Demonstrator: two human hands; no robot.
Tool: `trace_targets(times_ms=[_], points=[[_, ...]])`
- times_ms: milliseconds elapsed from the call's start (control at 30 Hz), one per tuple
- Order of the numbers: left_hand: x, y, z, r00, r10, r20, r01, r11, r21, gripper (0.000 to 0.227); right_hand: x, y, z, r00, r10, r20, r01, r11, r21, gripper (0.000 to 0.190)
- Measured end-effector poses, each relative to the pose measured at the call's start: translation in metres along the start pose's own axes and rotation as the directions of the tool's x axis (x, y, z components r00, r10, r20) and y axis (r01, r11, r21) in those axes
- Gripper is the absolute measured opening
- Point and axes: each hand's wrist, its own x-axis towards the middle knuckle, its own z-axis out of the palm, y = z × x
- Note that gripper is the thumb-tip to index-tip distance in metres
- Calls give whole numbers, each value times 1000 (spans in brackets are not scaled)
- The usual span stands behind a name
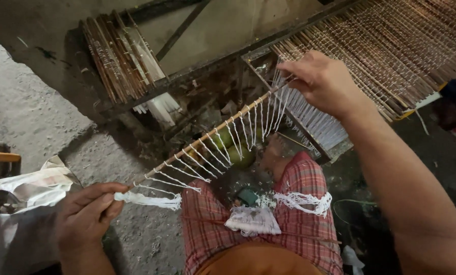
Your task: The person sits on the floor and wraps white cord around a thin wooden stick using both hands. They periodically use scissors to cut the cord and continue wrapping it around the stick.
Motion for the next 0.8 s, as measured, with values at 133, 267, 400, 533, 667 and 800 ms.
trace_targets(times_ms=[133,267,400,533,667,800], points=[[2,-1,3,995,95,24,-95,995,-20,25,4,-3,-3,985,-163,-64,160,986,-45,25],[-10,19,28,990,137,-30,-127,967,219,18,1,-1,-9,963,-269,29,271,956,-112,34],[16,-17,-24,748,447,491,-623,217,751,26,-5,5,-14,924,-374,83,380,921,-87,36],[22,27,30,976,-141,-167,185,939,290,32,-23,38,13,956,-253,146,288,898,-334,23],[28,50,59,964,-114,-241,253,679,689,57,-33,69,30,905,-384,183,418,880,-223,24],[37,56,70,955,-91,-281,284,542,791,66,-55,125,57,900,-373,225,401,911,-95,52]])
